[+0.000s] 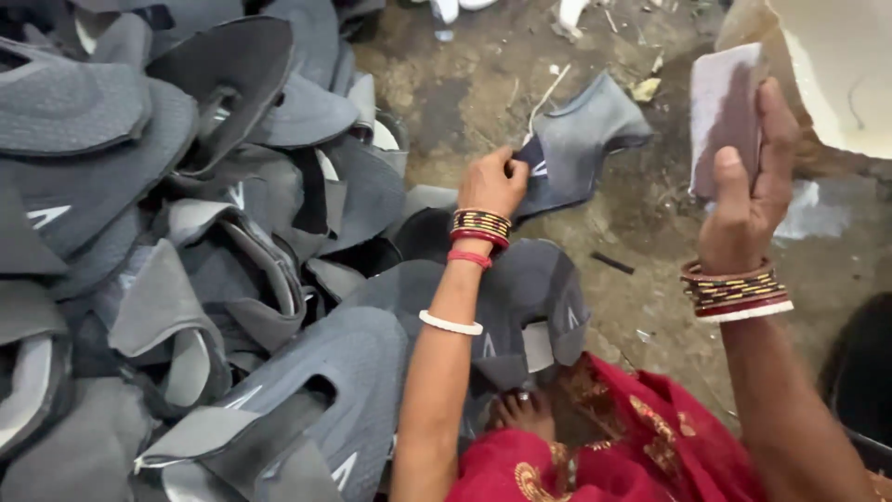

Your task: The person sits on the floor and scrubs the soles and insoles of grey slip-on shoes using a sanding block. They repeatedly pick up shoes from a pile, rub the surfaces, and place them back down.

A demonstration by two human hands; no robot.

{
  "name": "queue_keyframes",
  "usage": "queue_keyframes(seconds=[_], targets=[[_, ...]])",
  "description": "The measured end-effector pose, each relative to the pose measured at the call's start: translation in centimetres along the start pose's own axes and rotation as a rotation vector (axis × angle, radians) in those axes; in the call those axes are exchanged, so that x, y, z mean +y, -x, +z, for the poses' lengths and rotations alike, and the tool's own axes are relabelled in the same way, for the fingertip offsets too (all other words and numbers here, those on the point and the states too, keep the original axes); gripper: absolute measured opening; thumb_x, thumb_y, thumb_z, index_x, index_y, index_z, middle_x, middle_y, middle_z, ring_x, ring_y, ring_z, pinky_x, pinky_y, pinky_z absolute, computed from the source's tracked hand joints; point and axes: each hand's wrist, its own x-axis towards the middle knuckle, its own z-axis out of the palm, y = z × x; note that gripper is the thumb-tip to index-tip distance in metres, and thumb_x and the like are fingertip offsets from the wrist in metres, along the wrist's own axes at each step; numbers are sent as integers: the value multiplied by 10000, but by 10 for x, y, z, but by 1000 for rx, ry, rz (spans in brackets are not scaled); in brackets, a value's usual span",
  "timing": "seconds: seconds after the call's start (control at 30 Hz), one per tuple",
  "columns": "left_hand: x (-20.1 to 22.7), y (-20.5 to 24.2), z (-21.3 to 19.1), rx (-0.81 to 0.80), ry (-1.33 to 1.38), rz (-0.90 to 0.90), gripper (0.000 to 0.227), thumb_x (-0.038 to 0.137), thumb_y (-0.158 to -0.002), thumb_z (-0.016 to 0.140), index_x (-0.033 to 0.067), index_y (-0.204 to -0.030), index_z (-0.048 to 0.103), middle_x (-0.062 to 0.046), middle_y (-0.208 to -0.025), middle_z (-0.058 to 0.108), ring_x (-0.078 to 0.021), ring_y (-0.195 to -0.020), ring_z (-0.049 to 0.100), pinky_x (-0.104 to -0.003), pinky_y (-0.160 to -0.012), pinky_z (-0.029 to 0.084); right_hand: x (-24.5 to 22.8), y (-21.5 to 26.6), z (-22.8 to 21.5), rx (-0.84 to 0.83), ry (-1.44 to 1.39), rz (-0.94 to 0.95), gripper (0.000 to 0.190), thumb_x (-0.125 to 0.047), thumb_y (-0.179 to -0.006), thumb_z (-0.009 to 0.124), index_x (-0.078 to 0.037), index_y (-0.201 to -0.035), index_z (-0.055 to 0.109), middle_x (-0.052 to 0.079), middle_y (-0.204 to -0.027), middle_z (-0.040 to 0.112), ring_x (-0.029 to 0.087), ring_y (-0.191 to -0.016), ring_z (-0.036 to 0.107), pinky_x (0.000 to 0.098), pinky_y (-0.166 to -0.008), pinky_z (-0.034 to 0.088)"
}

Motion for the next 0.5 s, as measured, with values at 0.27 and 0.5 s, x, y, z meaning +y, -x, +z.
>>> queue_keyframes(seconds=[0.27, 0.5], targets=[[-42, 24, 39, 17, 240, -204, 212, 181, -855, 681, 96, -1048, 656, -163, -995, 693, -405, -932, 658, -499, -803, 521, 31, 0, 73, -263, 563, -198, 541, -92, -1038, 604, -165, -1570, 539, 51, -1682, 446, 343, -1541, 333, 522, -1311, 276], [-32, 51, 28, -94, -119, 140, 290, 277, -904, 677, 214, -1186, 696, -22, -1264, 622, -297, -1170, 537, -472, -957, 480, 100, -2, 122, -592, 946, -315, 564, -132, -892, 685, -292, -1432, 645, 23, -1587, 492, 468, -1363, 375, 571, -1060, 277]])
